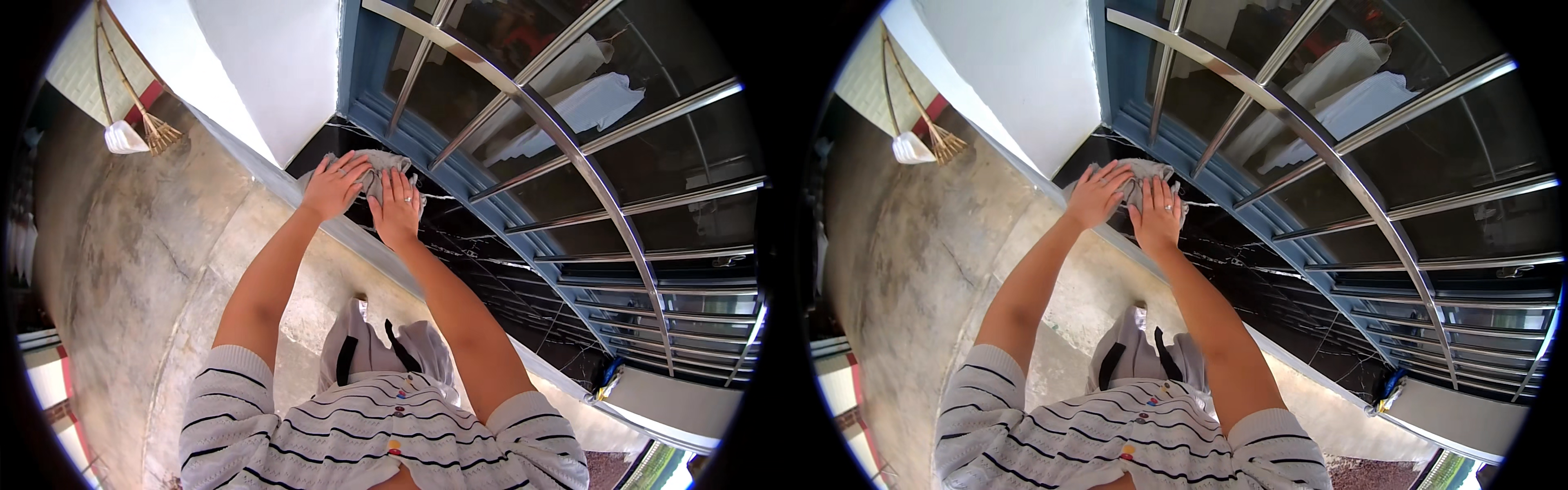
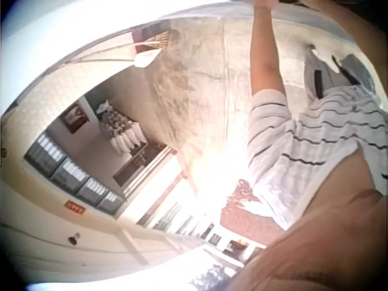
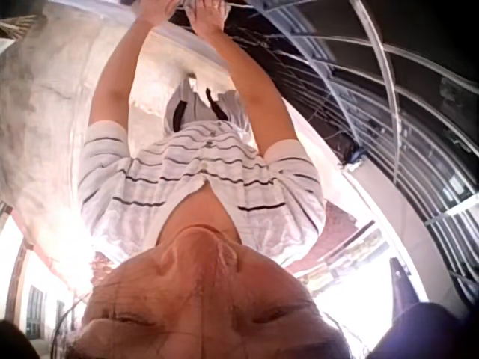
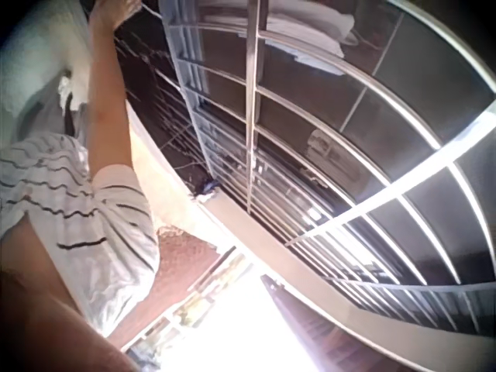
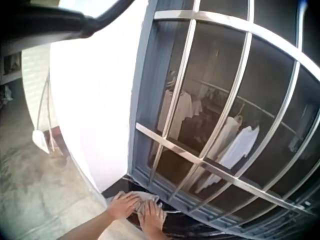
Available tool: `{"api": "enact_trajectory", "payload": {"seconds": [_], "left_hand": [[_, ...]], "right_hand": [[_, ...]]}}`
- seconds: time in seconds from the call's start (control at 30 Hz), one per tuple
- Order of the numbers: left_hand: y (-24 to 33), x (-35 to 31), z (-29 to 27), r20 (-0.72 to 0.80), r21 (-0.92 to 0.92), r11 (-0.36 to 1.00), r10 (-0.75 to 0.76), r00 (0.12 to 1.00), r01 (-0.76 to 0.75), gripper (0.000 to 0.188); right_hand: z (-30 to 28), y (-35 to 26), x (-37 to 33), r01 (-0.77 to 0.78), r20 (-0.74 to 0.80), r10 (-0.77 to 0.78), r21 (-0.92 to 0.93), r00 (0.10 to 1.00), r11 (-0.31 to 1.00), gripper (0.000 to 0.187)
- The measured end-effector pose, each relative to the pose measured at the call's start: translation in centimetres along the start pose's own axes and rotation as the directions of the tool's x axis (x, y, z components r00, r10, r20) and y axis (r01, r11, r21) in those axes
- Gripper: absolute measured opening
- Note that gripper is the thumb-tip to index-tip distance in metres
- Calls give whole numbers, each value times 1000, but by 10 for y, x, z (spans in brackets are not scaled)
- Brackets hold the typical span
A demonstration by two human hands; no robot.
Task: The person wipes a metal window grille with a cloth, then rinses the cloth at a kitchen sink and wrings it out. They proceed to wipe a round table and walk through the house.
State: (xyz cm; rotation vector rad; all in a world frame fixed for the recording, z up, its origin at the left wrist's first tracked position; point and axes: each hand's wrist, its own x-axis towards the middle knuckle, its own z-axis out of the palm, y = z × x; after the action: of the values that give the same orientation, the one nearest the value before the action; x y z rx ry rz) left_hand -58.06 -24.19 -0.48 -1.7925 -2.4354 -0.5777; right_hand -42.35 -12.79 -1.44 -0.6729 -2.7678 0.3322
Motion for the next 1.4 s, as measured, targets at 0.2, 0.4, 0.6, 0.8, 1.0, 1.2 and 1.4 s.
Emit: {"api": "enact_trajectory", "payload": {"seconds": [0.2, 0.4, 0.6, 0.8, 1.0, 1.2, 1.4], "left_hand": [[-14, 16, 14, -147, 45, 953, -292, 945, 301, 47], [-11, 19, 33, -239, 102, 865, -458, 856, 492, 48], [38, 6, 42, -272, -6, 864, -486, 831, 503, 48], [147, -19, 66, -171, 121, 923, -344, 923, 366, 48], [288, -9, 100, 9, 61, 996, -69, 998, 68, 51], [482, 5, 141, 214, -58, 972, 235, 948, -227, 57], [674, 12, 192, 258, -240, 774, 633, 730, -586, 62]], "right_hand": [[28, -10, 65, 141, -35, -141, 14, 989, 990, 59], [18, -5, 81, 267, -146, -243, 180, 959, 947, 53], [0, 4, 28, 209, -235, -161, 198, 959, 958, 49], [-33, 54, -78, 54, -268, -9, 160, 963, 986, 47], [-96, 157, -204, -126, -261, 157, 131, 952, 983, 52], [-179, 278, -358, -366, -322, 367, 66, 873, 928, 52], [-241, 399, -510, -690, -452, 615, -3, 647, 724, 52]]}}
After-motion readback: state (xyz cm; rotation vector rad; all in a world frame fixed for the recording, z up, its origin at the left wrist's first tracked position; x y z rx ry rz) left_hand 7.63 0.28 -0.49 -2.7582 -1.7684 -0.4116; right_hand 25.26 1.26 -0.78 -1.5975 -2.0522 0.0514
